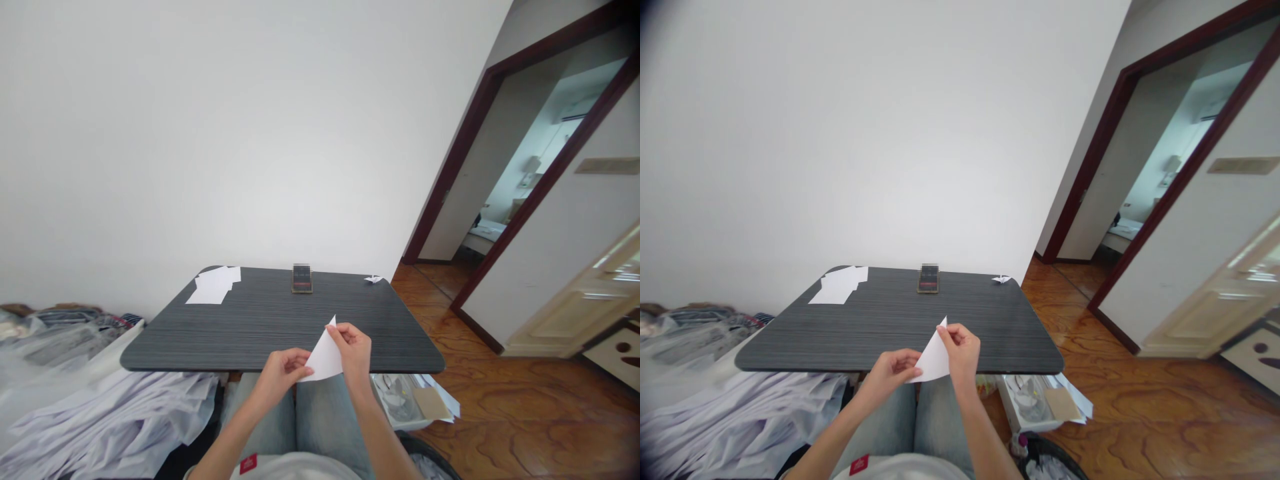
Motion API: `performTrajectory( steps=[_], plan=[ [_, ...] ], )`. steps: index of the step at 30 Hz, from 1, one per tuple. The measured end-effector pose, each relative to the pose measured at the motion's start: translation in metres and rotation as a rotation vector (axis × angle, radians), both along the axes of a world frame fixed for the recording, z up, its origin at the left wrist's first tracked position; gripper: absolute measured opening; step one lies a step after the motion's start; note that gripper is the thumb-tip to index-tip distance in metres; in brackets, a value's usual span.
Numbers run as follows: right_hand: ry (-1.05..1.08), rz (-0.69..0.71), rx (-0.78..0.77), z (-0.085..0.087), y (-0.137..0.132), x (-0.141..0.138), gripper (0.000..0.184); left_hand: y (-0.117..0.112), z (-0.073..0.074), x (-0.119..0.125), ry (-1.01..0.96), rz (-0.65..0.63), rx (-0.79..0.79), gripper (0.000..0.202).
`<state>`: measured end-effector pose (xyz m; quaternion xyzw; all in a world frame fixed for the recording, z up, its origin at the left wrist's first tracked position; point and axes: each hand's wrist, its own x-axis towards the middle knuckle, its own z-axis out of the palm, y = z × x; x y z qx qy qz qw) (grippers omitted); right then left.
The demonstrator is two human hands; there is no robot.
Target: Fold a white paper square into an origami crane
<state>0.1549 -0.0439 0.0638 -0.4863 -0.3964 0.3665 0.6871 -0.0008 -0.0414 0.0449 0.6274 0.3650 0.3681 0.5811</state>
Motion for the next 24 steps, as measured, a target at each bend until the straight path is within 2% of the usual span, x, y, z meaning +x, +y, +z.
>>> performTrajectory(
  steps=[6, 13, 18, 24],
  plan=[
    [0.013, 0.019, 0.010, 0.001, -0.001, -0.003, 0.018, 0.001, -0.003, 0.005, 0.013, 0.077, -0.024, 0.034],
    [-0.001, -0.015, 0.012, 0.004, -0.002, -0.002, 0.021, 0.000, -0.001, 0.002, 0.066, 0.058, 0.028, 0.029],
    [-0.057, 0.016, 0.027, 0.007, -0.006, -0.009, 0.021, 0.001, 0.002, 0.007, -0.029, 0.041, 0.039, 0.027],
    [-0.033, 0.016, 0.059, 0.008, -0.009, -0.016, 0.023, 0.003, 0.004, 0.012, -0.071, 0.129, 0.000, 0.027]
  ],
)
